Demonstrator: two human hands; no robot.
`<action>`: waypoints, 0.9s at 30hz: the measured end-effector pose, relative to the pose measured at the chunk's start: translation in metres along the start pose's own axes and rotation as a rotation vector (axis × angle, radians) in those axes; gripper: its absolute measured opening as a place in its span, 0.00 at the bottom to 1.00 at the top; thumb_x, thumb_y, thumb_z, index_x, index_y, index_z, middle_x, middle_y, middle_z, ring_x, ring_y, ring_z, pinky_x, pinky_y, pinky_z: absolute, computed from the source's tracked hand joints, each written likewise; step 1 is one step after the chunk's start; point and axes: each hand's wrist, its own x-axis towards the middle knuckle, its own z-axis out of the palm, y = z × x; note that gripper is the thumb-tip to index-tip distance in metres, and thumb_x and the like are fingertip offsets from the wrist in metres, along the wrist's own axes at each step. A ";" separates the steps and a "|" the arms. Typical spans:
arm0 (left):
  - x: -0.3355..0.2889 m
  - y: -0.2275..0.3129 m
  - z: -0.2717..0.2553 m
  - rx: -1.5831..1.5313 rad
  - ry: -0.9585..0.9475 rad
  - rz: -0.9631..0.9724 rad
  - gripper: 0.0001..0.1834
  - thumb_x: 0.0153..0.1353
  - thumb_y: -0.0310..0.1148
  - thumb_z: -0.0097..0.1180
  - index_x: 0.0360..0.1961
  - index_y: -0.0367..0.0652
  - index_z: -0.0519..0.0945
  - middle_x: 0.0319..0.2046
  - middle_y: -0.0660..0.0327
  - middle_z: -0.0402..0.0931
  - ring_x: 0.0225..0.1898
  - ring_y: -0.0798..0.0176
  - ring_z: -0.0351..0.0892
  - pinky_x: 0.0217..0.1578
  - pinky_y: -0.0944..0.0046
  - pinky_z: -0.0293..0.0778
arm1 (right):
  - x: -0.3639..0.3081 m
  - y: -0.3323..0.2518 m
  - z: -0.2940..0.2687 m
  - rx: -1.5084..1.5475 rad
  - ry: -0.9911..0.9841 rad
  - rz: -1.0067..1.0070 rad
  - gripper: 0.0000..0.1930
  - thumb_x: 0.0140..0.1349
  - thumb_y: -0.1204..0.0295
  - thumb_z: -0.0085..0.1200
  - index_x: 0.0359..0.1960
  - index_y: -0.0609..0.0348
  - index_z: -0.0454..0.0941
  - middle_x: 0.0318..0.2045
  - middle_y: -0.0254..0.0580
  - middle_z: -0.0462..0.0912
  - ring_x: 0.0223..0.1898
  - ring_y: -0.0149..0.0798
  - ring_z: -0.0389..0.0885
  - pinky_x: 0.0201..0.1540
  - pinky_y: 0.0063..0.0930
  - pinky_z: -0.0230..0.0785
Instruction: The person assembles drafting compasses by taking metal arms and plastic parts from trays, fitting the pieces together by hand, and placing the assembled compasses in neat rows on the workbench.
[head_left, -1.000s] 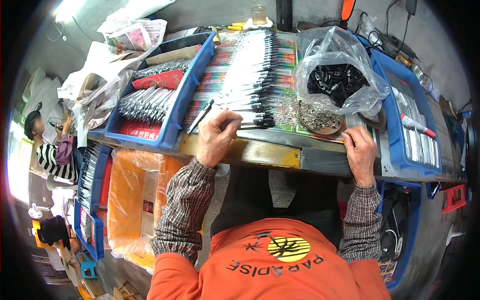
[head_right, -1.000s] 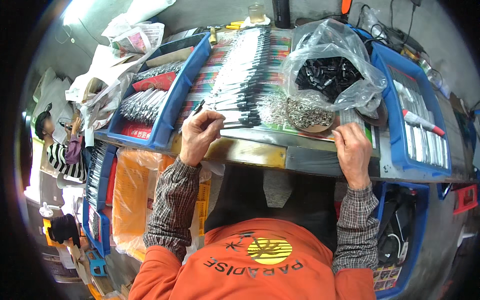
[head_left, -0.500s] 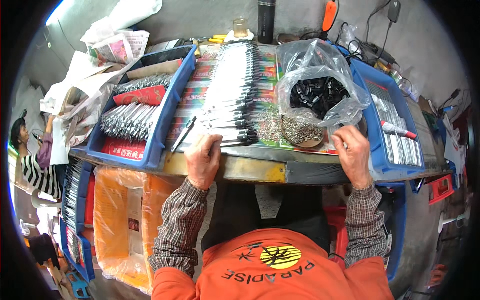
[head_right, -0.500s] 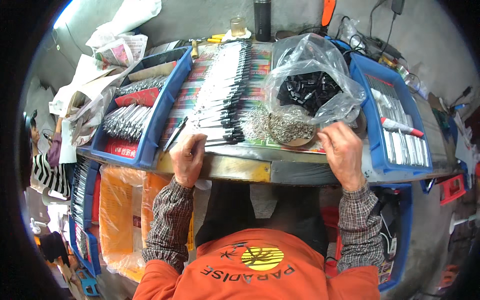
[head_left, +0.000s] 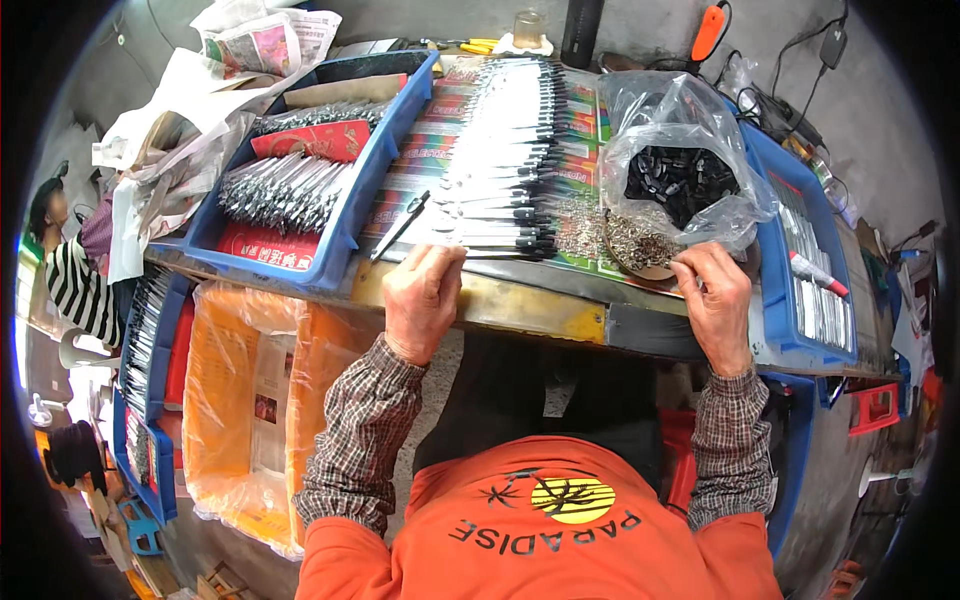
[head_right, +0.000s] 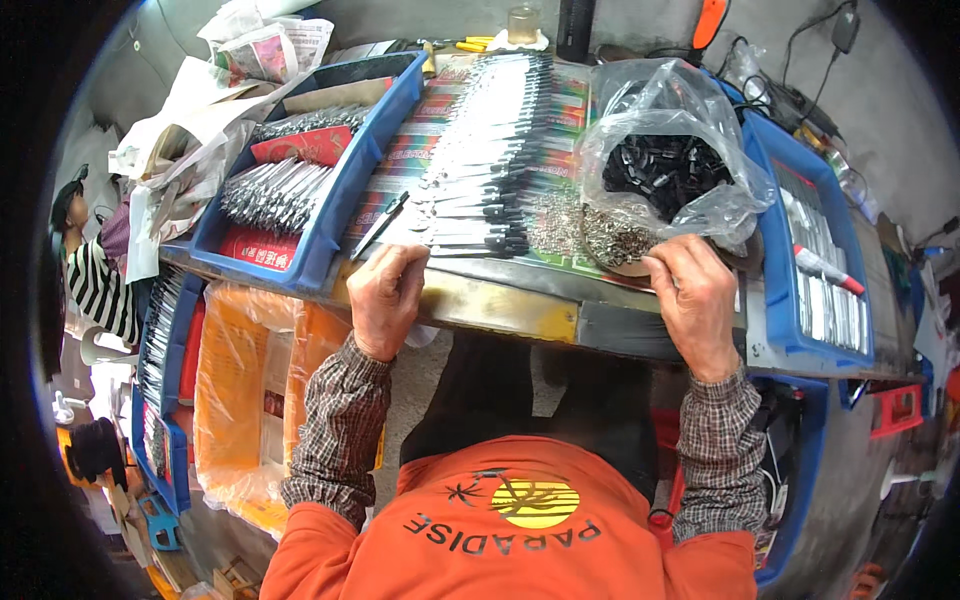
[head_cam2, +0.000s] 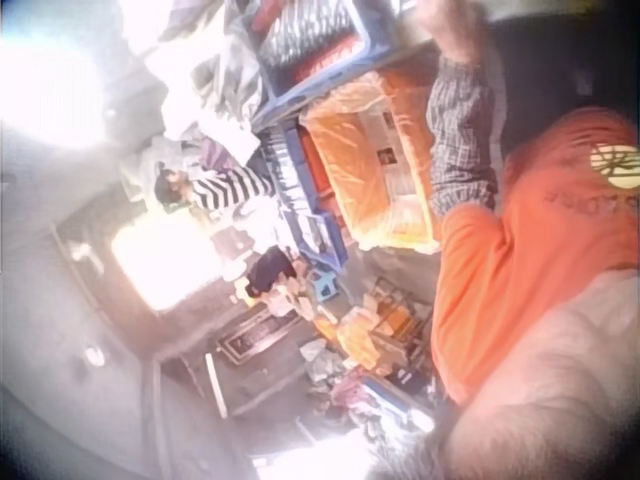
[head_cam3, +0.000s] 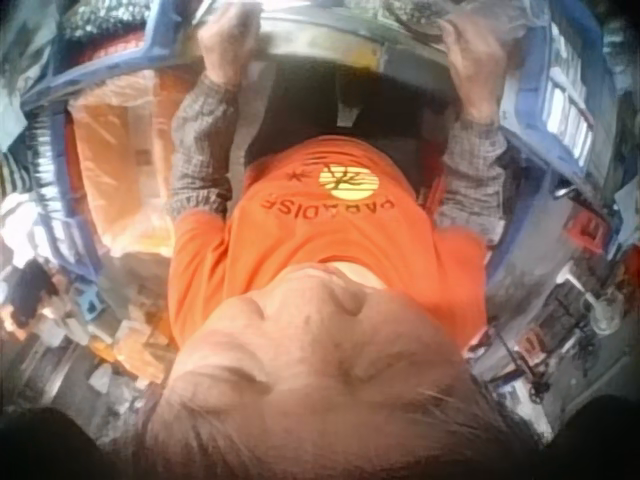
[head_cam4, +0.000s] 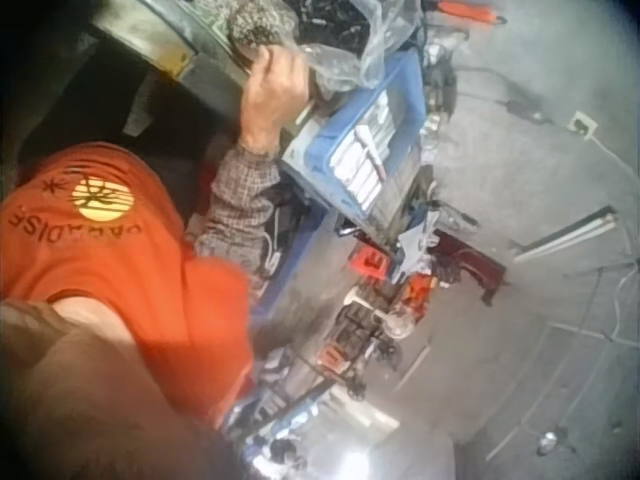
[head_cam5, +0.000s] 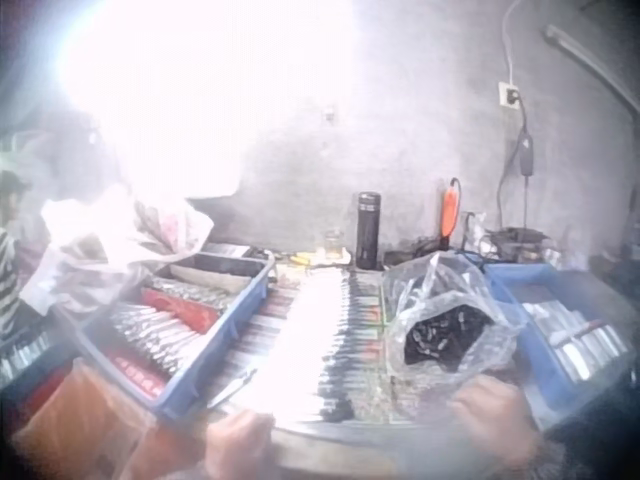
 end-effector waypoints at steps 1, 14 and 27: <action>0.001 0.003 0.002 0.018 -0.024 0.022 0.07 0.51 0.16 0.57 0.32 0.37 0.78 0.28 0.55 0.78 0.29 0.54 0.79 0.30 0.64 0.73 | -0.002 0.000 -0.001 0.002 0.004 -0.002 0.04 0.52 0.79 0.59 0.29 0.63 0.77 0.29 0.44 0.77 0.30 0.46 0.78 0.32 0.35 0.68; 0.035 0.005 -0.043 0.249 -0.027 0.141 0.07 0.50 0.17 0.57 0.31 0.38 0.78 0.27 0.54 0.77 0.29 0.53 0.80 0.30 0.63 0.74 | -0.036 0.014 -0.036 -0.052 0.031 0.081 0.02 0.55 0.81 0.55 0.30 0.65 0.76 0.30 0.47 0.76 0.32 0.47 0.77 0.35 0.34 0.68; 0.092 -0.115 -0.101 0.815 -0.254 -0.027 0.05 0.52 0.34 0.57 0.26 0.45 0.81 0.26 0.52 0.78 0.33 0.49 0.79 0.34 0.51 0.74 | -0.031 0.025 -0.061 -0.115 0.078 0.120 0.02 0.57 0.82 0.54 0.31 0.68 0.74 0.29 0.46 0.75 0.31 0.43 0.76 0.36 0.31 0.67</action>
